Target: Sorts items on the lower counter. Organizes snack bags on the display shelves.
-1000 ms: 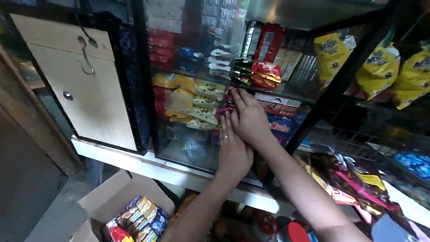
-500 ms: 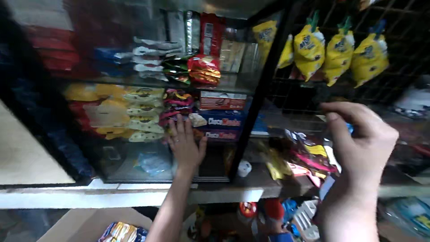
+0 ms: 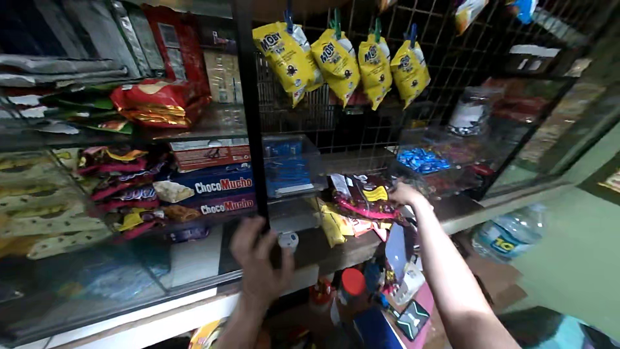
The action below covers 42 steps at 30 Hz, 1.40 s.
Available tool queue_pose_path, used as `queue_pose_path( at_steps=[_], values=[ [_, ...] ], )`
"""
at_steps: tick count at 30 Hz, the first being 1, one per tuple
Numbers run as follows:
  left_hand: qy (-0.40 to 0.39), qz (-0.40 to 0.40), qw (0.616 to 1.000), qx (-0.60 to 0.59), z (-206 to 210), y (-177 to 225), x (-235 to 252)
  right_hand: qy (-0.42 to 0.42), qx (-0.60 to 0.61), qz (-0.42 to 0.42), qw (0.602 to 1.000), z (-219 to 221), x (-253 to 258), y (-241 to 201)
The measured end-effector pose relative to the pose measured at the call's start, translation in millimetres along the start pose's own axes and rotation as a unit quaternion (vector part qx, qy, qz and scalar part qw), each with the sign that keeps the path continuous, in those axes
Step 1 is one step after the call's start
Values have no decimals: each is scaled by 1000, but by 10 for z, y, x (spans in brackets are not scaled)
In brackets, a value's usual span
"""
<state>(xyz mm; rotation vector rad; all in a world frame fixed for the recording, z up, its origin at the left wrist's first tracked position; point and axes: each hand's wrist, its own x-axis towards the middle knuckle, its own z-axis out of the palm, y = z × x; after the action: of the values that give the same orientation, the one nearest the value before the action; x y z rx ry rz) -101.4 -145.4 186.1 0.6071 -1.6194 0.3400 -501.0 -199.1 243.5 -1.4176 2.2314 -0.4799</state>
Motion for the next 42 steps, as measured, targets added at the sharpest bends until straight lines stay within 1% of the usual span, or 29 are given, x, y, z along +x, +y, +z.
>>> queue_pose_path(
  at_steps=[2,3,4,6,8,9,10,11,12,14,16,17,18,19,20,21,22,23,26,28,29,31,33,34,36,38,40,41,42],
  values=[
    [-84,10,993,-83,232,266,-91,-23,111,-91,989,92,-51,-74],
    [-137,-5,983,-120,339,368,-119,-37,156,-111,981,137,-116,-141],
    [-194,-37,969,-148,441,446,-139,-44,189,-119,974,193,-176,-201],
    [-314,-138,923,-176,601,556,-113,-65,222,-136,963,338,-126,-218],
    [-422,-239,860,-159,721,636,9,-102,241,-157,952,471,23,-181],
    [-454,-268,837,-146,793,655,53,-106,255,-169,946,538,44,-191],
    [-473,-283,823,-135,864,670,70,-103,263,-179,942,604,25,-208],
    [-472,-290,822,-130,934,683,58,-100,255,-194,942,654,4,-212],
    [-459,-293,829,-127,998,698,34,-87,220,-208,949,676,-54,-221],
    [-409,-291,856,-125,1124,725,-30,-66,93,-221,969,663,-189,-248],
    [-394,-298,862,-113,1221,737,-38,-60,-49,-224,971,660,-77,-350],
    [-396,-301,861,-104,1264,731,-38,-38,-107,-219,969,677,34,-397],
    [-401,-304,859,-95,1301,720,-34,5,-130,-212,969,683,109,-414],
    [-410,-312,852,-88,1326,713,-17,58,-120,-198,971,676,156,-404],
    [-418,-323,845,-84,1343,709,8,99,-99,-164,976,643,199,-391],
    [-414,-331,844,-84,1365,705,24,130,-90,-133,978,607,270,-376],
    [-403,-339,846,-87,1388,701,28,142,-88,-109,980,575,364,-352],
    [-391,-346,848,-90,1410,701,25,136,-88,-95,982,558,444,-325],
    [-341,-351,865,-110,1494,681,-18,49,-76,-95,991,564,575,-287],
    [-313,-349,874,-129,1545,661,-28,-5,-55,-100,993,553,572,-333],
    [-298,-343,880,-137,1577,647,-29,-11,-29,-108,994,565,602,-333],
    [-268,-332,892,-146,1643,627,-22,-3,53,-114,992,687,872,-245],
    [-249,-325,901,-146,1691,635,13,3,34,-109,994,748,1059,-235],
    [-237,-322,905,-147,1708,642,41,0,58,-88,994,748,1096,-238],
    [-209,-310,913,-162,1731,661,89,25,162,-59,985,743,1152,-200],
    [-164,-266,932,-184,1762,675,107,60,201,-95,973,761,1222,-89],
    [-107,-191,956,-196,1816,701,153,111,265,-152,946,734,1147,11],
    [-86,-158,963,-199,1838,720,214,148,245,-188,939,680,1055,46],
    [-74,-133,967,-202,1850,741,303,190,186,-212,940,585,944,60]
  ],
)
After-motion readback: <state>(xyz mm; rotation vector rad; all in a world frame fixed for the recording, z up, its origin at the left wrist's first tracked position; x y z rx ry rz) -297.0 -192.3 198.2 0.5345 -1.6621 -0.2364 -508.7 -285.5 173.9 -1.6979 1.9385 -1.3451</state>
